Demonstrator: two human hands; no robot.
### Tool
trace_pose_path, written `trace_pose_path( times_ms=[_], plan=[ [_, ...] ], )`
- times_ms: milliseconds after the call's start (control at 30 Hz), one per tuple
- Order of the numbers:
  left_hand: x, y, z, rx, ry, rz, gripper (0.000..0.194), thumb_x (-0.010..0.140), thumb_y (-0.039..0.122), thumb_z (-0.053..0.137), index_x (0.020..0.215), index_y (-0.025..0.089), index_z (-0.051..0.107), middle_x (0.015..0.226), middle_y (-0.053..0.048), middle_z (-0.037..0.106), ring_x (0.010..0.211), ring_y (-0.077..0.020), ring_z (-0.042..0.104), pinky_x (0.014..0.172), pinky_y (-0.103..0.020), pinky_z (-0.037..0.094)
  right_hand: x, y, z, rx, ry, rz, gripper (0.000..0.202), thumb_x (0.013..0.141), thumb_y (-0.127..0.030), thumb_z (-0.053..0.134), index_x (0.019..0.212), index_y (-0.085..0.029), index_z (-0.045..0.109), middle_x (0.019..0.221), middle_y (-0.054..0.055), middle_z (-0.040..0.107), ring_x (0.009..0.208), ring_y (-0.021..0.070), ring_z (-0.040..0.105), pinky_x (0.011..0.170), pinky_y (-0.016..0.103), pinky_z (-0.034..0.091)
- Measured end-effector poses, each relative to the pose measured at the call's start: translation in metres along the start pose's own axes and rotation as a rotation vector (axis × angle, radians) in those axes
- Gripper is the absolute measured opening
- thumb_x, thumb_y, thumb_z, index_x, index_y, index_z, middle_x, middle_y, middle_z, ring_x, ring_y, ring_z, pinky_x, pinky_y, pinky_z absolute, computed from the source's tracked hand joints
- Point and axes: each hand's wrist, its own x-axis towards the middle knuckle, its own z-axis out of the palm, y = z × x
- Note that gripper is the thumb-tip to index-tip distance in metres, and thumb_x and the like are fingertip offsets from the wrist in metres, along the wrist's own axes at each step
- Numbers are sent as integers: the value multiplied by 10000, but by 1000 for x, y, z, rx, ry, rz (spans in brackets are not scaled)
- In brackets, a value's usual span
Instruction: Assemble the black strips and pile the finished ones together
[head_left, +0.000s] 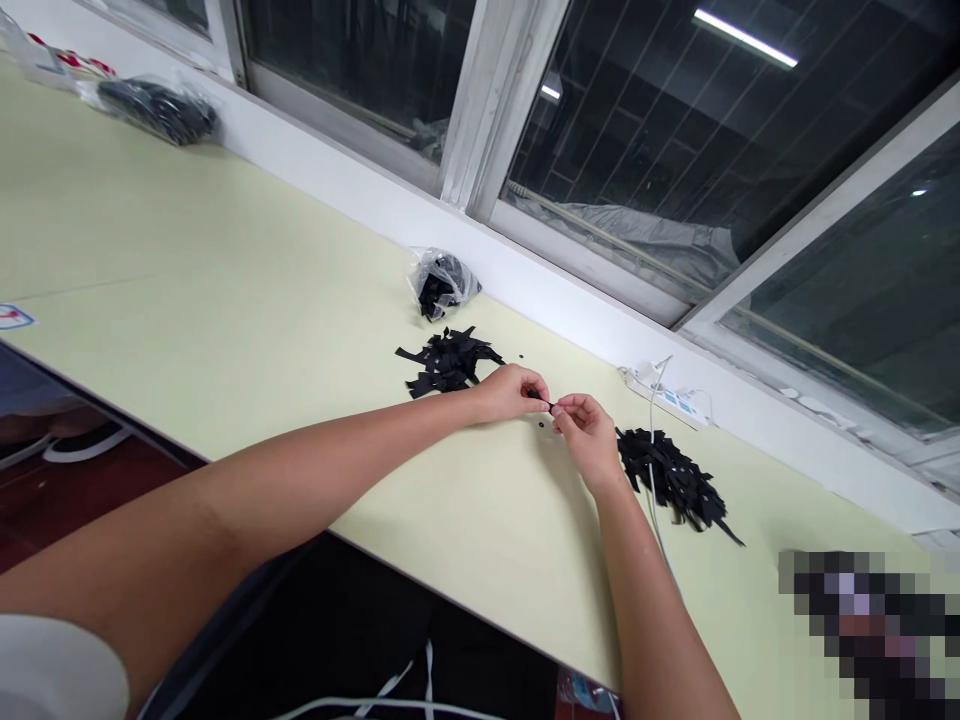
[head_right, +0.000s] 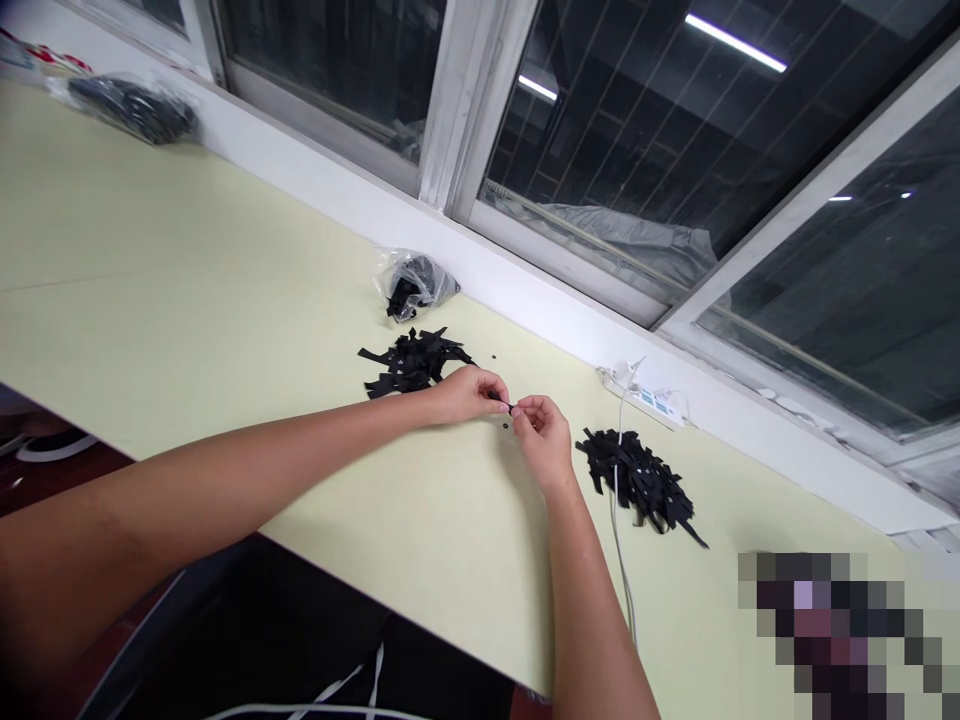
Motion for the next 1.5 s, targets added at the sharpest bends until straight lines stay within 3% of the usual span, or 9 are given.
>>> trace_pose_path(
  times_ms=[767,1133,1233,1333,1500],
  plan=[
    [-5,11,5,43,76,70,70,724,165,648,777,131,679,726,-12,668,672,-115,565,637,-239,422,1,-2,0,-45,20,-64,311,767,-438,712,943,-211,594,803,13,630,681,145,576,648,299,482],
    [-4,11,2,164,175,144,52,780,162,648,781,140,696,757,-20,676,703,-129,587,672,-254,440,1,-1,0,-85,44,-63,363,774,-472,694,994,-198,604,857,37,654,718,153,575,660,285,474],
    [-4,13,-2,219,212,194,56,802,163,643,793,146,695,795,-26,674,741,-137,596,705,-260,450,0,1,-7,-210,18,-24,366,810,-502,625,1001,-190,634,908,63,684,757,178,601,669,296,477],
    [-5,14,-6,250,240,218,59,817,156,632,795,150,687,813,-28,669,751,-138,597,720,-260,457,-2,3,-12,-496,-43,4,314,832,-478,573,928,-204,692,905,59,706,736,189,609,698,318,473],
    [-5,13,-8,279,245,252,68,815,122,623,790,151,680,808,-24,661,755,-135,597,731,-261,459,-4,4,-8,-684,-137,-77,249,819,-371,544,897,-219,725,921,44,724,712,177,613,755,310,474]
  ],
)
